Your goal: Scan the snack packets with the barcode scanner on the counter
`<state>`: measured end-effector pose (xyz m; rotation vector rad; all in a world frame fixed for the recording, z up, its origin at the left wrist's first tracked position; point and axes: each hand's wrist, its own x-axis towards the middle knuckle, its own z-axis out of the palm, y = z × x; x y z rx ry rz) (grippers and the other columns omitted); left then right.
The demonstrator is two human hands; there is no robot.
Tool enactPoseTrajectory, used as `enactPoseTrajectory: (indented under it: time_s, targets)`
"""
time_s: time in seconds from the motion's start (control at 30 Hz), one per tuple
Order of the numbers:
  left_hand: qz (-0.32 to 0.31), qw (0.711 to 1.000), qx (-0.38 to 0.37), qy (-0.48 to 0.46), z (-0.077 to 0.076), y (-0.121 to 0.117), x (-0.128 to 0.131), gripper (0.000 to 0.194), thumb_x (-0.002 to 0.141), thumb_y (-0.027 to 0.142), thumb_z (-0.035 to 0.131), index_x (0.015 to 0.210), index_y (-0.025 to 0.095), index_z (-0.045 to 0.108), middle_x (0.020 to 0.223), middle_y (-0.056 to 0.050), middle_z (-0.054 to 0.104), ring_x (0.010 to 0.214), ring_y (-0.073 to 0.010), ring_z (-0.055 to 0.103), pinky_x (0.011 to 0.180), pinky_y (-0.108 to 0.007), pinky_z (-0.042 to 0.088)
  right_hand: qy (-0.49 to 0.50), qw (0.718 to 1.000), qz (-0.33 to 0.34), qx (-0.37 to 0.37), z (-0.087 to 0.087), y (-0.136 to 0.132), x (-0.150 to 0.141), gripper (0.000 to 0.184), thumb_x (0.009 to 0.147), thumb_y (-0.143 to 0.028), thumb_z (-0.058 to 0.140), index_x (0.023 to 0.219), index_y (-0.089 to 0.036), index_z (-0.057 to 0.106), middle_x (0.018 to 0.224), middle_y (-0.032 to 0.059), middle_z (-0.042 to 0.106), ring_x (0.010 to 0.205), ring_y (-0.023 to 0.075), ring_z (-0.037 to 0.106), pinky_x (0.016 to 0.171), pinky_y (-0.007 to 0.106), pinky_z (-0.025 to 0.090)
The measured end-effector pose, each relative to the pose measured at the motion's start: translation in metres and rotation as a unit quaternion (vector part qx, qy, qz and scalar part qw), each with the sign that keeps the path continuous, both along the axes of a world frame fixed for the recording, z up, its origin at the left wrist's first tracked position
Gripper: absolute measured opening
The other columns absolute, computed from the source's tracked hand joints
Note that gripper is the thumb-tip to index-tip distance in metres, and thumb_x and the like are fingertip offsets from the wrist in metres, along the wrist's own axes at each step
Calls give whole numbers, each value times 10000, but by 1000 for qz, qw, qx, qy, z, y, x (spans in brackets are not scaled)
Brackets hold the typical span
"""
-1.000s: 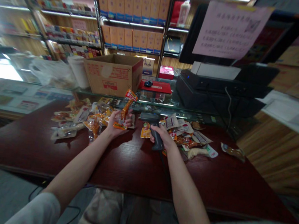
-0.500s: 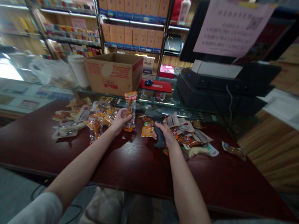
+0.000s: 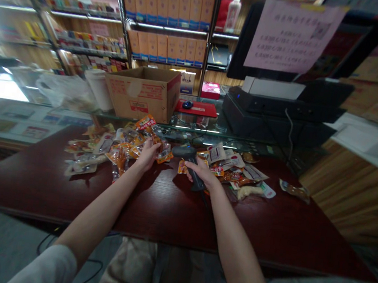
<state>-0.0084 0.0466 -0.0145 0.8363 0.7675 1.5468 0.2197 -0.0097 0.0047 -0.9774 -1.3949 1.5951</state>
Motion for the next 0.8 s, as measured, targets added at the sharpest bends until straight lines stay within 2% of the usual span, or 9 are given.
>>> enactPoseTrajectory:
  time_s: [0.13, 0.23, 0.37, 0.47, 0.53, 0.57, 0.7, 0.77, 0.8]
  targets:
    - [1, 1000, 16, 13, -2, -2, 0, 481, 748, 250, 761, 1112, 252, 446, 1021, -12, 699, 874, -165, 711, 862, -368, 564, 3, 1000, 9, -1, -9, 5, -3, 453, 725, -480, 746, 995, -222, 489, 501, -93, 508, 389, 101, 458, 376, 216, 368]
    - [24, 997, 38, 55, -6, -1, 0, 495, 751, 295, 755, 1153, 253, 470, 1046, -31, 689, 891, -161, 688, 838, -347, 562, 11, 1000, 5, 8, -11, 6, -6, 458, 705, -464, 761, 968, -217, 478, 614, -63, 595, 389, 78, 450, 361, 210, 370]
    - [57, 988, 40, 136, -10, 4, 2, 457, 799, 320, 686, 1207, 238, 498, 1076, -58, 680, 865, -164, 671, 815, -349, 562, 13, 1000, 11, 17, -7, 4, -7, 399, 746, -456, 733, 924, -215, 470, 699, -35, 636, 394, 63, 450, 365, 207, 385]
    - [112, 962, 41, 245, -7, 6, 0, 461, 828, 236, 626, 1271, 204, 503, 1155, -92, 669, 1013, -206, 663, 931, -386, 534, 17, 999, 26, 7, -2, 1, -4, 376, 758, -454, 724, 915, -212, 482, 649, -48, 606, 387, 66, 440, 365, 205, 380]
    - [161, 915, 54, 365, -3, 4, -6, 540, 822, 163, 588, 1351, 165, 477, 1282, -137, 624, 1195, -249, 599, 1044, -416, 472, 22, 1000, 13, -1, 1, 0, -1, 375, 748, -446, 730, 908, -217, 481, 619, -59, 589, 388, 72, 444, 363, 203, 377]
    - [183, 881, 55, 433, 1, 2, -9, 595, 818, 137, 571, 1399, 133, 446, 1348, -171, 585, 1270, -275, 552, 1085, -437, 437, 26, 1000, -3, -1, 2, 0, 0, 373, 742, -440, 734, 904, -219, 480, 615, -59, 589, 392, 75, 449, 364, 204, 377]
    - [267, 702, 19, 661, 14, -14, -20, 746, 836, 154, 551, 1518, -1, 292, 1524, -316, 365, 1426, -408, 362, 1145, -570, 310, 41, 997, -67, 7, 5, 3, 6, 345, 736, -414, 734, 894, -218, 498, 623, -43, 599, 401, 83, 462, 364, 211, 377]
    - [274, 624, 48, 730, 18, -20, -20, 690, 879, 169, 509, 1529, 33, 323, 1576, -292, 303, 1480, -409, 266, 1179, -596, 218, 50, 995, -90, 10, 5, 6, 10, 325, 740, -401, 729, 900, -215, 516, 674, -28, 625, 407, 77, 463, 363, 212, 378]
    - [251, 596, 83, 758, 18, -23, -18, 635, 905, 170, 471, 1523, 75, 367, 1594, -253, 304, 1502, -380, 232, 1201, -582, 172, 57, 993, -102, 12, 4, 8, 13, 320, 738, -394, 729, 905, -214, 525, 719, -21, 645, 410, 70, 462, 362, 212, 378]
